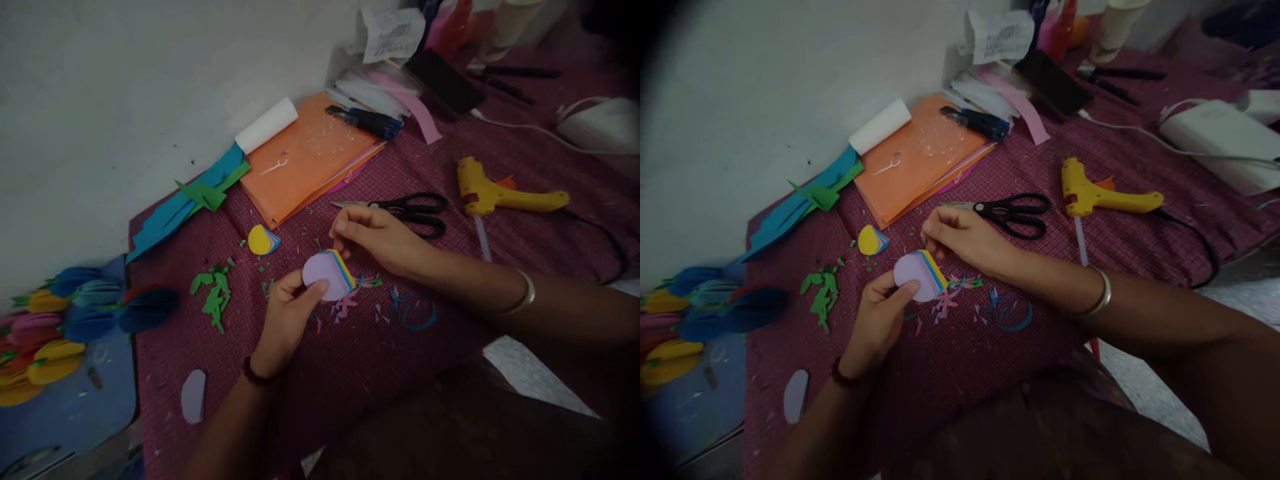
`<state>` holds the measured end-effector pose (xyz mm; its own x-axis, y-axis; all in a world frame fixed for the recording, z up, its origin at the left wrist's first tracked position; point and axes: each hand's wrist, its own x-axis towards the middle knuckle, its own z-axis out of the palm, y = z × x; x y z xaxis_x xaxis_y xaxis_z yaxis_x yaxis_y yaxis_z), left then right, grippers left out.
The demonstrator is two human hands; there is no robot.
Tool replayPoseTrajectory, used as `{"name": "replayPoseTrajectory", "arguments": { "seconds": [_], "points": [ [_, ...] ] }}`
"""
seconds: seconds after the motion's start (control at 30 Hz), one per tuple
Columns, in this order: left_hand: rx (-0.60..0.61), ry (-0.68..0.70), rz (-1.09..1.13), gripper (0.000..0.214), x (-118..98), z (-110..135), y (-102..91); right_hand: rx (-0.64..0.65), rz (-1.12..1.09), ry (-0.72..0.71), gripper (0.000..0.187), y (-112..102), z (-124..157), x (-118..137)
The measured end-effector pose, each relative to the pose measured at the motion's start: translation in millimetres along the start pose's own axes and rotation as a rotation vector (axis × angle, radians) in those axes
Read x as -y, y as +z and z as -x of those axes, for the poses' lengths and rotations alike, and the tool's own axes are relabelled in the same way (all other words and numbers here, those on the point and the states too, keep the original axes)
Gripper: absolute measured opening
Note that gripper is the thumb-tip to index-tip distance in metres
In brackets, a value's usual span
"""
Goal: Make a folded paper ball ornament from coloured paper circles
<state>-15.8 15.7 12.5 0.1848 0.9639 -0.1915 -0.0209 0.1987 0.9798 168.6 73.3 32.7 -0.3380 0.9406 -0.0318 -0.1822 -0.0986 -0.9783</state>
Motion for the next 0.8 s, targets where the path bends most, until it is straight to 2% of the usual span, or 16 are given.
{"name": "replayPoseTrajectory", "arguments": {
  "seconds": [0.07, 0.17, 0.3, 0.5, 0.63, 0.73, 0.8],
  "points": [
    [-0.037, 0.003, 0.164, 0.015, 3.2, -2.6, -0.1, 0.132, 0.052, 0.045, 0.031, 2.0, 1.9, -2.1],
    [-0.044, 0.011, 0.292, 0.015, 4.1, -5.5, -0.7, 0.349, 0.071, 0.114, 0.029, 6.1, 5.0, -6.9],
    [-0.016, 0.032, 0.296, 0.023, 5.3, -6.4, -4.4, 0.457, 0.002, 0.178, 0.026, 7.6, 5.6, -11.5],
    [0.097, 0.057, 0.172, 0.028, 12.7, -5.9, -16.3, 0.464, -0.072, 0.211, 0.023, 4.5, 4.8, -10.4],
    [0.187, 0.018, 0.151, 0.028, 15.2, -4.8, -21.7, 0.465, -0.047, 0.213, 0.019, 6.0, 5.8, -10.7],
    [0.129, 0.03, 0.132, 0.035, 10.9, -4.3, -18.9, 0.363, 0.121, 0.134, 0.015, 8.5, 6.5, -11.2],
    [0.048, 0.052, 0.034, 0.032, 4.7, -3.2, -13.1, 0.231, 0.368, 0.051, 0.011, 9.8, 7.0, -11.5]
  ]
}}
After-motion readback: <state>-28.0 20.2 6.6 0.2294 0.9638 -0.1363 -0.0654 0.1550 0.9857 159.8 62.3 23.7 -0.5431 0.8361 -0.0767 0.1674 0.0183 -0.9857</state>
